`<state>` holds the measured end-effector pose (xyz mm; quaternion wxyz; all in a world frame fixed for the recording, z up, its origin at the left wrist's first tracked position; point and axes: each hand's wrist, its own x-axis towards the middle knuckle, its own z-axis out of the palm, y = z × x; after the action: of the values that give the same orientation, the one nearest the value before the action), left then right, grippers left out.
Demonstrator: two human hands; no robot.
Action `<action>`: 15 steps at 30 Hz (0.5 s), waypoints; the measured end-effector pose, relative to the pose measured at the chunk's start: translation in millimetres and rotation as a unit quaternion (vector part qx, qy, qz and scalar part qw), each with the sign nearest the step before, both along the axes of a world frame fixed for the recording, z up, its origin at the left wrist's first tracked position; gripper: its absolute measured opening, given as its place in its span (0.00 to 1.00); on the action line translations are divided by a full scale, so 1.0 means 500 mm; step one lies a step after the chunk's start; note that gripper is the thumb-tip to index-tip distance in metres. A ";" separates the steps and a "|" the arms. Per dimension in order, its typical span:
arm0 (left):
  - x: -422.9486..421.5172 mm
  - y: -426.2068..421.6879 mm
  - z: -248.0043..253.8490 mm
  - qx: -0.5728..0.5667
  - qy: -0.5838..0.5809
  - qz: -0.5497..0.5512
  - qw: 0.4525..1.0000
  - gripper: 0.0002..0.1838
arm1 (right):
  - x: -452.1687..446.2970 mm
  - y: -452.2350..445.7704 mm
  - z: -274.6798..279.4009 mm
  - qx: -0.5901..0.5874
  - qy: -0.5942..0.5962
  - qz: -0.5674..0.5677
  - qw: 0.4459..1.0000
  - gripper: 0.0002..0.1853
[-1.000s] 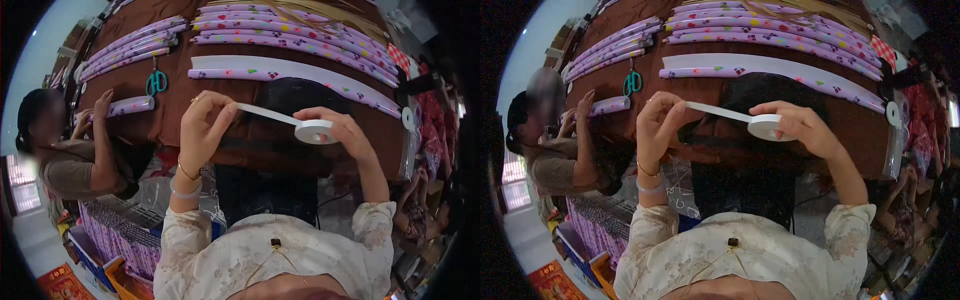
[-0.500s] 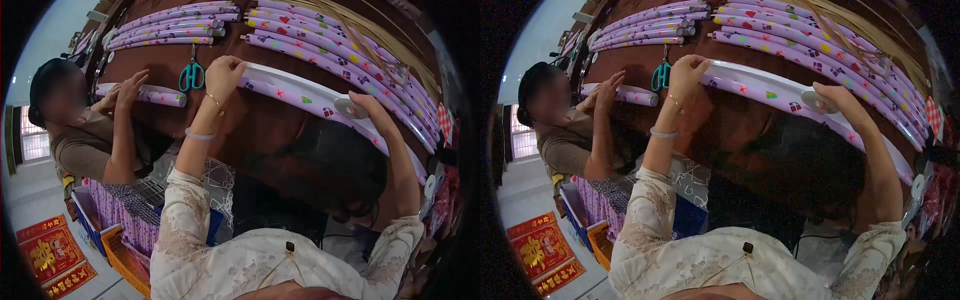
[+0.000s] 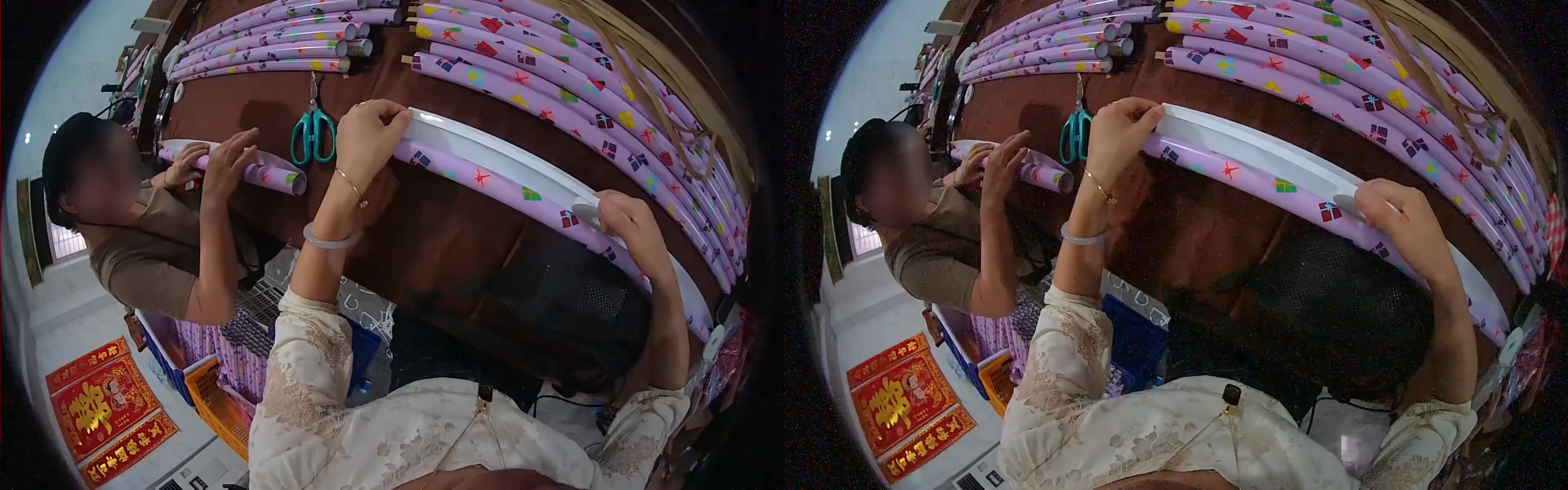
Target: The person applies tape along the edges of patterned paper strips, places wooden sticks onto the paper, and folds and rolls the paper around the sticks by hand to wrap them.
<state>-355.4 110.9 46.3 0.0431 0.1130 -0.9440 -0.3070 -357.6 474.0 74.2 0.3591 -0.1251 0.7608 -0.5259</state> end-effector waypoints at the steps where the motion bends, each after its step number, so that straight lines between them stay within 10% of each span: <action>1: 0.000 -0.003 -0.003 -0.004 0.007 -0.003 1.000 0.13 | 0.007 -0.008 0.006 0.009 0.021 -0.015 1.000 0.20; 15: -0.008 -0.001 -0.009 -0.034 -0.005 0.006 0.999 0.13 | 0.005 -0.017 0.017 0.062 0.064 -0.014 0.996 0.22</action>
<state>-359.4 110.1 41.6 0.0439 0.1190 -0.9535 -0.2733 -355.0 465.4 82.6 0.3095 -0.1257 0.8151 -0.4733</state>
